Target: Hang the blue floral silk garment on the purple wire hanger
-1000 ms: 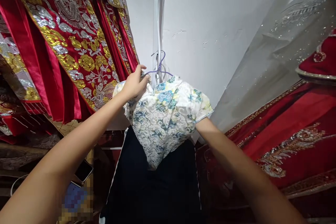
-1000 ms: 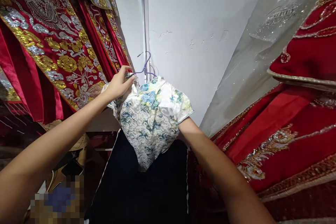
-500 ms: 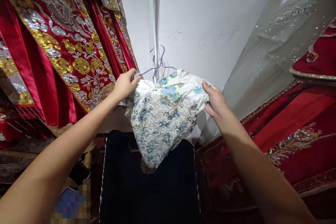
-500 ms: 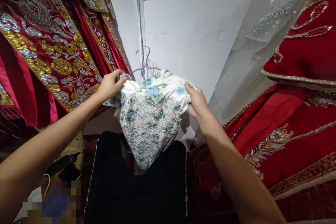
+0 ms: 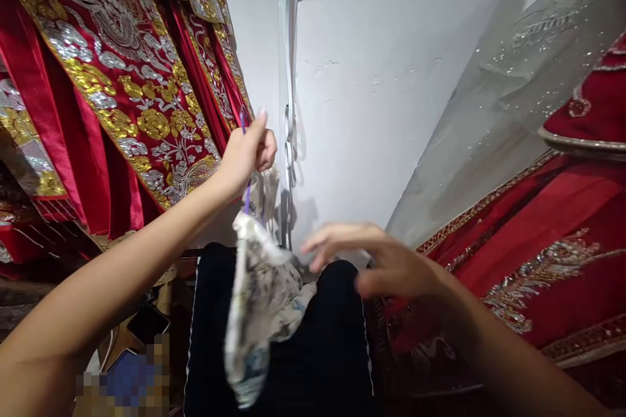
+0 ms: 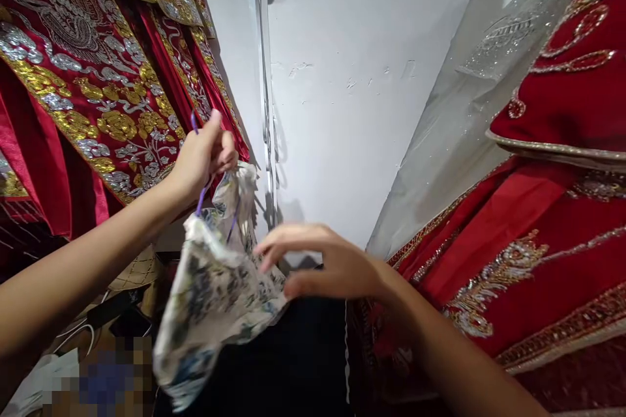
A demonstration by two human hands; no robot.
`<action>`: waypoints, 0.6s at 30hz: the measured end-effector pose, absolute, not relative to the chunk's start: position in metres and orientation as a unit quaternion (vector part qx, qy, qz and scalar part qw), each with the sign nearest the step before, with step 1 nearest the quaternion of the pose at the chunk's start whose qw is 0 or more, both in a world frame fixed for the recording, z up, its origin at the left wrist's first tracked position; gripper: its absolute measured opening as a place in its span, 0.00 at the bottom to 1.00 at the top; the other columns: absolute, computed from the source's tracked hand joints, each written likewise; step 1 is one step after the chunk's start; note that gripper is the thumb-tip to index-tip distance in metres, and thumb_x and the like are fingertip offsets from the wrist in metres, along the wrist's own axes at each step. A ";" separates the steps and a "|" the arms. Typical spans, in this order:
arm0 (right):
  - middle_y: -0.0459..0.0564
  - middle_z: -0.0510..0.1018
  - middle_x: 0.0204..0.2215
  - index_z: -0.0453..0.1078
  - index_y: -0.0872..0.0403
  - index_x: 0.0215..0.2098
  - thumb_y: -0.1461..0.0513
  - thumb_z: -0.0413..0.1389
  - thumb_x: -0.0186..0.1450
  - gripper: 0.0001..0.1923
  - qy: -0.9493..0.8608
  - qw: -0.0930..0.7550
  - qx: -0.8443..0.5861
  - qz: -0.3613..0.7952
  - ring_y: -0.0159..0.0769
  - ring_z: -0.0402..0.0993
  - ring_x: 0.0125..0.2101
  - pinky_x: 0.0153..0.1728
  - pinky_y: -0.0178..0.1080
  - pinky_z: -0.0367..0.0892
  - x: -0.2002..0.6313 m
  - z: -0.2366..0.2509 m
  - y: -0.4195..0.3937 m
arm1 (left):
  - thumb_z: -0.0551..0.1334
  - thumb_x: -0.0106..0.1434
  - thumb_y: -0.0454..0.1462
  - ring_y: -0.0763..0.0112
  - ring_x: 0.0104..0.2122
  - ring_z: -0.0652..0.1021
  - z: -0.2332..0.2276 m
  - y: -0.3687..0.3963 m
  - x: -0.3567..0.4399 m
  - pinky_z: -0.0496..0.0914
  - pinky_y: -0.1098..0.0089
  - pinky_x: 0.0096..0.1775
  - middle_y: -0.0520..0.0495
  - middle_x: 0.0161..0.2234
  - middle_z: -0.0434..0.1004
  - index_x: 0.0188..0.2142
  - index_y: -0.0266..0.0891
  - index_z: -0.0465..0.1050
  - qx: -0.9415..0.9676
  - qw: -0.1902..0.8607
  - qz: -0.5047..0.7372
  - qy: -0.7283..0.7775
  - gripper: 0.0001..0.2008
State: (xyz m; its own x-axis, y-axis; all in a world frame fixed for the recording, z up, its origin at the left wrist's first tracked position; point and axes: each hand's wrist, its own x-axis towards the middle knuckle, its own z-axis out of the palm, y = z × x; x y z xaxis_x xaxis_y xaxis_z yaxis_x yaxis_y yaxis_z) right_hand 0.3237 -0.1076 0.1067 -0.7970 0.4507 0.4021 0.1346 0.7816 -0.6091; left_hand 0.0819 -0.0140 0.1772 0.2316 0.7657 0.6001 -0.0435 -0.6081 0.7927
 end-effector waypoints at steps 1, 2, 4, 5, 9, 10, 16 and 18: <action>0.55 0.72 0.59 0.70 0.46 0.59 0.44 0.57 0.67 0.27 -0.903 0.294 -0.207 0.236 0.49 0.70 0.58 0.58 0.51 0.66 0.318 0.107 -0.096 | 0.46 0.71 0.59 0.75 0.12 0.61 0.178 -0.021 0.080 0.61 0.71 0.20 0.56 0.11 0.47 0.19 0.41 0.64 0.685 0.393 0.563 0.243 0.33; 0.56 0.66 0.63 0.63 0.45 0.65 0.45 0.60 0.65 0.33 -0.896 0.321 -0.258 0.168 0.52 0.65 0.62 0.61 0.55 0.63 0.311 0.105 -0.083 | 0.44 0.71 0.60 0.76 0.11 0.58 0.180 -0.028 0.078 0.61 0.71 0.19 0.57 0.10 0.44 0.18 0.41 0.63 0.674 0.424 0.560 0.230 0.34; 0.59 0.50 0.71 0.41 0.46 0.74 0.47 0.65 0.59 0.54 -0.879 0.349 -0.323 0.021 0.58 0.48 0.69 0.66 0.62 0.51 0.292 0.095 -0.054 | 0.42 0.71 0.60 0.78 0.10 0.55 0.186 -0.042 0.077 0.61 0.71 0.19 0.58 0.10 0.42 0.17 0.41 0.61 0.651 0.472 0.557 0.209 0.36; 0.60 0.46 0.72 0.35 0.48 0.75 0.48 0.67 0.57 0.59 -0.882 0.345 -0.320 -0.037 0.61 0.41 0.71 0.67 0.66 0.43 0.282 0.089 -0.041 | 0.41 0.71 0.60 0.78 0.09 0.54 0.190 -0.049 0.077 0.61 0.72 0.18 0.58 0.10 0.41 0.16 0.41 0.61 0.640 0.488 0.558 0.201 0.36; 0.62 0.61 0.63 0.44 0.51 0.72 0.55 0.62 0.60 0.49 -0.863 0.383 -0.293 -0.151 0.59 0.53 0.65 0.65 0.65 0.44 0.250 0.082 -0.002 | 0.40 0.73 0.57 0.79 0.10 0.57 0.207 -0.057 0.074 0.63 0.73 0.19 0.57 0.11 0.44 0.18 0.40 0.62 0.623 0.509 0.569 0.168 0.35; 0.60 0.66 0.57 0.51 0.51 0.70 0.56 0.60 0.61 0.42 -0.857 0.395 -0.292 -0.155 0.57 0.59 0.60 0.62 0.61 0.51 0.248 0.087 0.005 | 0.40 0.74 0.54 0.78 0.11 0.61 0.211 -0.053 0.071 0.65 0.74 0.20 0.56 0.11 0.48 0.19 0.39 0.63 0.622 0.506 0.574 0.167 0.34; 0.53 0.70 0.40 0.71 0.47 0.59 0.54 0.56 0.64 0.25 -0.786 0.404 -0.425 -0.194 0.50 0.66 0.45 0.50 0.53 0.54 0.274 0.134 0.040 | 0.57 0.69 0.47 0.61 0.32 0.82 0.202 0.003 0.021 0.78 0.59 0.35 0.42 0.28 0.79 0.34 0.36 0.76 0.643 0.512 0.445 0.356 0.17; 0.54 0.70 0.40 0.72 0.46 0.58 0.54 0.56 0.64 0.24 -0.763 0.395 -0.467 -0.209 0.52 0.65 0.45 0.49 0.53 0.53 0.286 0.141 0.048 | 0.59 0.66 0.53 0.53 0.34 0.83 0.190 0.015 -0.001 0.78 0.53 0.36 0.38 0.30 0.81 0.35 0.36 0.78 0.647 0.533 0.361 0.409 0.21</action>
